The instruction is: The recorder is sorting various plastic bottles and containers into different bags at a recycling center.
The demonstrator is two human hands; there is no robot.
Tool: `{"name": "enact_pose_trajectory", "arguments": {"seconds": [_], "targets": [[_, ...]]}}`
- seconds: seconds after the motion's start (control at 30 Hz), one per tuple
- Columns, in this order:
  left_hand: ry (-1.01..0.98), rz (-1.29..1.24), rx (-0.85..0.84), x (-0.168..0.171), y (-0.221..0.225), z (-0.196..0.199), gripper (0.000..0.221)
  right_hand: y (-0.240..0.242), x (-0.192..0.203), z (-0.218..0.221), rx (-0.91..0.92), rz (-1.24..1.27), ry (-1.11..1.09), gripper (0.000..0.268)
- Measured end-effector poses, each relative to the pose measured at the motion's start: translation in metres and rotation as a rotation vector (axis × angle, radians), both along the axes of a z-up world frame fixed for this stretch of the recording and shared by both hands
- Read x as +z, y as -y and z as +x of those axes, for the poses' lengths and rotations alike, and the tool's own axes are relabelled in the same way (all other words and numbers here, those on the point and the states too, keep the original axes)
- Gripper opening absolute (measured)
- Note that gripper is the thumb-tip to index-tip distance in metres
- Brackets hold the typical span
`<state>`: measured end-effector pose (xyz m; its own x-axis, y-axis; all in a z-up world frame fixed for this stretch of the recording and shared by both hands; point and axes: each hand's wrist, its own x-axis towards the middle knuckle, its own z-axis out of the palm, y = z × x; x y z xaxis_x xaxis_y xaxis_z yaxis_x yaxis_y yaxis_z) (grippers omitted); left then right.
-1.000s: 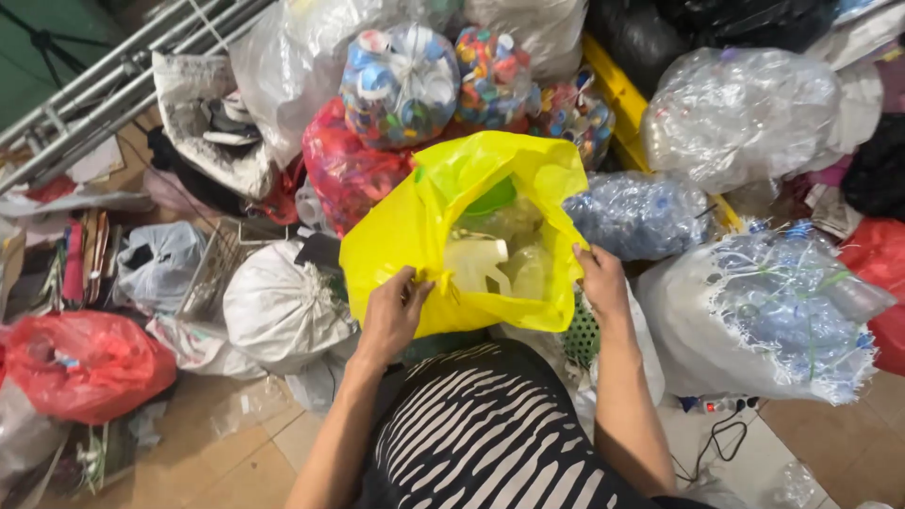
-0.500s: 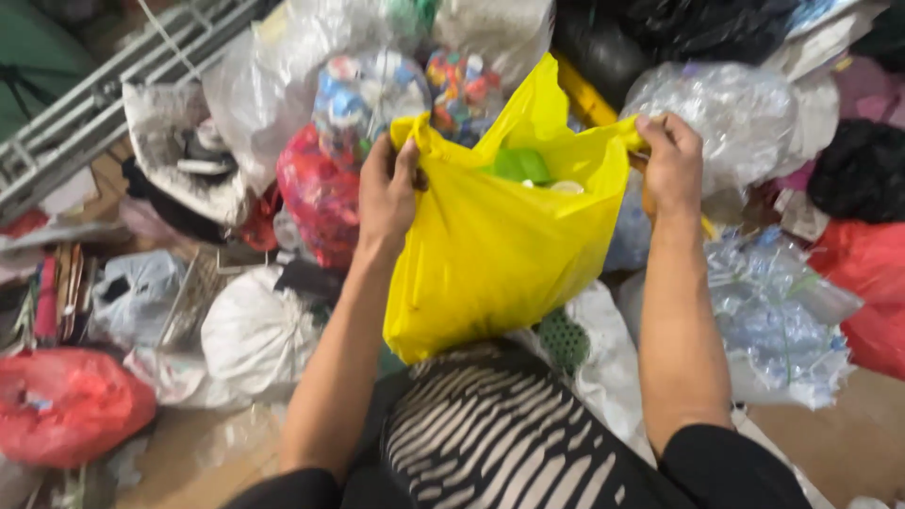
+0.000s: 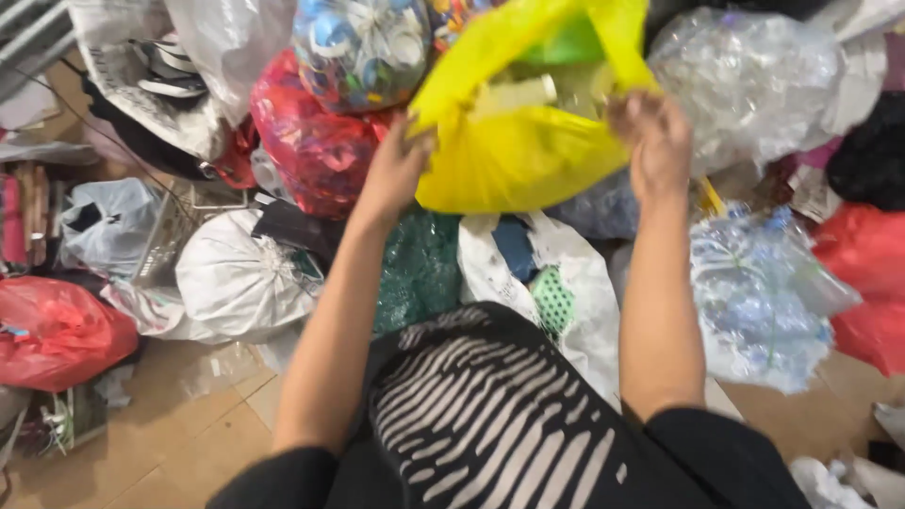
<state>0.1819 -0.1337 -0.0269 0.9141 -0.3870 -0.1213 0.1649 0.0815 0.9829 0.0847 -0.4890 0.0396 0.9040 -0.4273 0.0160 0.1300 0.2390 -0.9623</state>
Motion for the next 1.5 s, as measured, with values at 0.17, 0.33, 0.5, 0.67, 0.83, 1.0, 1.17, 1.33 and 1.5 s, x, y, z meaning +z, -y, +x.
{"name": "enact_pose_trajectory", "arguments": {"seconds": [0.17, 0.33, 0.5, 0.67, 0.83, 1.0, 1.17, 1.33, 1.5], "targets": [[-0.404, -0.044, 0.256, -0.070, -0.111, -0.104, 0.054, -0.055, -0.087, -0.064, -0.007, 0.116, -0.176, 0.014], [-0.679, -0.002, 0.727, -0.243, -0.256, -0.279, 0.044, -0.107, -0.169, -0.112, -0.068, 0.070, -0.487, 0.012], [-1.235, 0.856, 0.582, -0.283, -0.326, -0.436, 0.050, -0.148, -0.181, -0.116, 0.506, -0.613, -0.785, 0.028], [-0.832, 0.280, 1.266, -0.302, -0.320, -0.454, 0.024, -0.172, -0.216, -0.109, 0.600, -0.725, -0.758, 0.030], [-0.624, 0.305, 1.302, -0.264, -0.328, -0.357, 0.022, -0.181, -0.298, -0.148, 0.458, -0.317, -0.938, 0.031], [-0.324, 0.279, 1.066, -0.199, -0.356, -0.288, 0.021, -0.193, -0.323, -0.219, 0.388, -0.440, -1.160, 0.034], [-0.536, 0.275, 0.917, -0.252, -0.405, -0.324, 0.022, -0.218, -0.323, -0.293, 0.293, -0.705, -1.313, 0.046], [-0.925, 0.389, 0.518, -0.339, -0.447, -0.413, 0.023, -0.249, -0.327, -0.391, 0.140, -0.757, -1.182, 0.052], [-1.011, 0.400, 0.209, -0.332, -0.457, -0.429, 0.024, -0.289, -0.293, -0.462, -0.063, -0.752, -1.194, 0.059]]}}
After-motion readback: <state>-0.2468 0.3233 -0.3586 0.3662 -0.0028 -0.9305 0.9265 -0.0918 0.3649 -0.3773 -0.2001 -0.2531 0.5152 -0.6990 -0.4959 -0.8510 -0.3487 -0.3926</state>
